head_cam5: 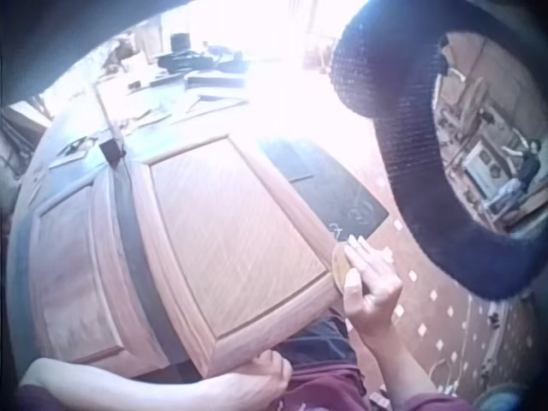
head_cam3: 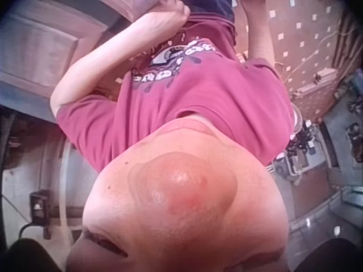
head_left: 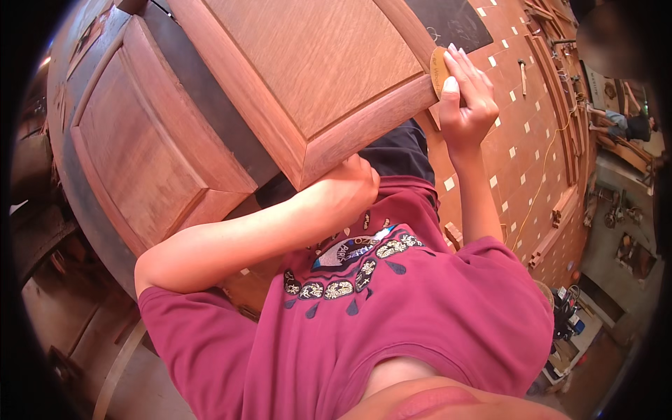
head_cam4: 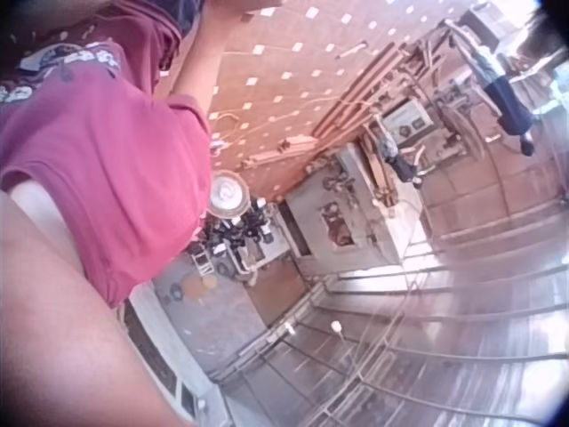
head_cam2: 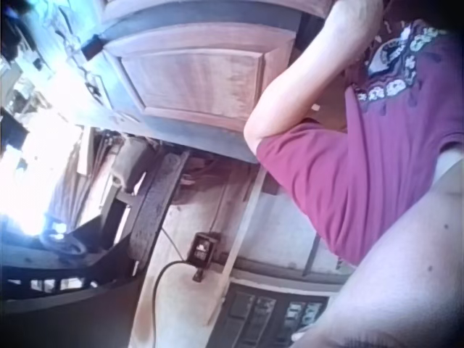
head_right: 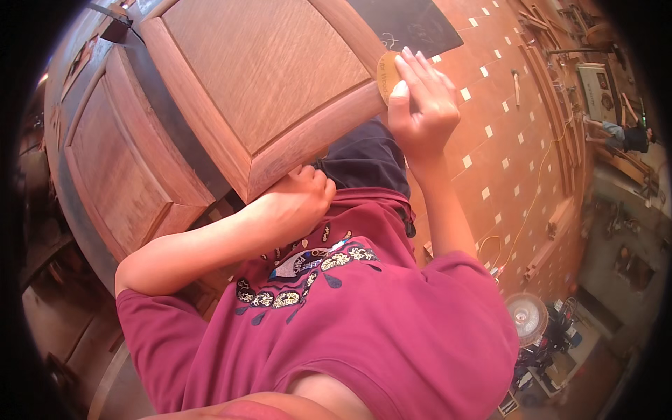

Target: The person sands a wooden cabinet door with a sanding disc, working on the flat surface and edges. They flip the door to sand the back side and continue smoothing the edges.

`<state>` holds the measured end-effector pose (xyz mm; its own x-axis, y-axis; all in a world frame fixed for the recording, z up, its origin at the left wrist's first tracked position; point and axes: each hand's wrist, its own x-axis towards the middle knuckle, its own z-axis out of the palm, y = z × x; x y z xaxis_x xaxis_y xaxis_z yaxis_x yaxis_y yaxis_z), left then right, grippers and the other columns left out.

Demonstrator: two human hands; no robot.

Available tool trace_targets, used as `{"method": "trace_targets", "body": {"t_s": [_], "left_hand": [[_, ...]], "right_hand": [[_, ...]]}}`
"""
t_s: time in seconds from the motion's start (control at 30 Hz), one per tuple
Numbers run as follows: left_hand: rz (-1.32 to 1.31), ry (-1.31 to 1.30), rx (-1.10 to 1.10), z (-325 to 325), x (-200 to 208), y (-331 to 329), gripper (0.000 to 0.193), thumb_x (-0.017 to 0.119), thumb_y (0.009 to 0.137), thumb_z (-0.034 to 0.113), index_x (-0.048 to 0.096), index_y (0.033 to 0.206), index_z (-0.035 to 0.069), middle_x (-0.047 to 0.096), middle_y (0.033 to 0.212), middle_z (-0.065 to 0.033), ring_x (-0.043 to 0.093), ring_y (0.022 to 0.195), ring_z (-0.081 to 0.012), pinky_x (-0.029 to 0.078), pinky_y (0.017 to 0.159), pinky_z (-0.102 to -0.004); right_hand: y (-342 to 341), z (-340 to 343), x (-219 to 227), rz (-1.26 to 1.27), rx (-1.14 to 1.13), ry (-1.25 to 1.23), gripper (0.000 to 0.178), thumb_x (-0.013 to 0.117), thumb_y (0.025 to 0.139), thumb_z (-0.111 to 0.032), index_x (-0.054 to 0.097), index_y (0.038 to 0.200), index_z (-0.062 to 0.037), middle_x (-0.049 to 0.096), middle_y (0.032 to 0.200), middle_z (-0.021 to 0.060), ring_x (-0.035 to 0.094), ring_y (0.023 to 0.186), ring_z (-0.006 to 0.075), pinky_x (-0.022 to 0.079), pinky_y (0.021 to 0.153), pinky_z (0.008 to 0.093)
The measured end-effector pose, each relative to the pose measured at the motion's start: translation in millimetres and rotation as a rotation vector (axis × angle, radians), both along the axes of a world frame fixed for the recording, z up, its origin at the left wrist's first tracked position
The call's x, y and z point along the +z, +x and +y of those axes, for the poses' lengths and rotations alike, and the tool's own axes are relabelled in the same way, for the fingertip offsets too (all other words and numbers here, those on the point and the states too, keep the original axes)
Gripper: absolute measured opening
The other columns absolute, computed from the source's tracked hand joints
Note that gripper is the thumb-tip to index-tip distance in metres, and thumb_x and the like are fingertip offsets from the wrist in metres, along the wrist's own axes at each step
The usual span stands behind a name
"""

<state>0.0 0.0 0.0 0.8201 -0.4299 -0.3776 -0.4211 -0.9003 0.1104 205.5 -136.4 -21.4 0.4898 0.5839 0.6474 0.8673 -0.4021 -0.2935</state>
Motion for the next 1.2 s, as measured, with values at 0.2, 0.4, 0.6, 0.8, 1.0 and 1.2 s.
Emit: {"method": "trace_targets", "body": {"t_s": [0.2, 0.4, 0.6, 0.8, 1.0, 1.2], "left_hand": [[0.000, 0.073, 0.075, 12, -18, 7, 0.022, 0.062, 0.087, 0.014, 0.069, 0.102, 0.000, 0.070, 0.100, -0.0156, 0.068, 0.097, -0.0312, 0.054, 0.088, -0.0422], [-0.040, -0.105, 0.158, 21, -19, -1, 0.017, 0.065, 0.086, 0.014, 0.067, 0.098, 0.002, 0.070, 0.098, -0.0153, 0.068, 0.096, -0.0304, 0.054, 0.086, -0.0403], [-0.041, -0.105, 0.115, 22, -17, 1, 0.016, 0.065, 0.089, 0.016, 0.068, 0.097, 0.002, 0.070, 0.094, -0.0157, 0.068, 0.094, -0.0306, 0.053, 0.085, -0.0430], [-0.002, -0.148, 0.107, 25, -18, 0, 0.016, 0.064, 0.090, 0.016, 0.068, 0.096, 0.002, 0.070, 0.092, -0.0149, 0.069, 0.092, -0.0305, 0.054, 0.085, -0.0435], [0.000, -0.146, 0.107, 26, -16, 0, 0.016, 0.062, 0.093, 0.018, 0.068, 0.096, 0.003, 0.070, 0.092, -0.0144, 0.069, 0.092, -0.0303, 0.054, 0.085, -0.0433], [-0.178, -0.189, 0.151, 24, -32, -6, 0.012, 0.067, 0.086, 0.013, 0.077, 0.088, 0.006, 0.076, 0.084, -0.0134, 0.075, 0.086, -0.0295, 0.056, 0.084, -0.0396]], "right_hand": [[-31, 15, -21, -0.034, 0.035, 0.166, 0.036, 0.058, 0.089, -0.009, 0.076, 0.116, 0.0053, 0.075, 0.123, 0.0202, 0.072, 0.118, 0.0379, 0.056, 0.103, 0.0454], [-43, 18, -20, -0.104, 0.151, 0.118, 0.035, 0.062, 0.094, -0.020, 0.077, 0.116, 0.0023, 0.075, 0.127, 0.0183, 0.069, 0.122, 0.0361, 0.050, 0.107, 0.0480], [-56, 17, -14, -0.090, 0.124, 0.048, 0.038, 0.067, 0.094, -0.027, 0.076, 0.117, 0.0010, 0.073, 0.131, 0.0191, 0.067, 0.125, 0.0378, 0.048, 0.108, 0.0491], [-68, 22, -6, -0.068, 0.080, 0.018, 0.037, 0.069, 0.093, -0.025, 0.076, 0.117, 0.0022, 0.073, 0.130, 0.0189, 0.067, 0.125, 0.0396, 0.050, 0.107, 0.0479], [-54, 14, -14, -0.058, 0.166, 0.098, 0.037, 0.062, 0.105, -0.033, 0.076, 0.117, -0.0005, 0.076, 0.125, 0.0153, 0.069, 0.123, 0.0365, 0.052, 0.105, 0.0456], [-79, 10, -5, -0.168, 0.305, -0.013, 0.040, 0.058, 0.108, -0.042, 0.077, 0.119, -0.0084, 0.078, 0.122, 0.0062, 0.071, 0.120, 0.0252, 0.052, 0.107, 0.0435]]}}
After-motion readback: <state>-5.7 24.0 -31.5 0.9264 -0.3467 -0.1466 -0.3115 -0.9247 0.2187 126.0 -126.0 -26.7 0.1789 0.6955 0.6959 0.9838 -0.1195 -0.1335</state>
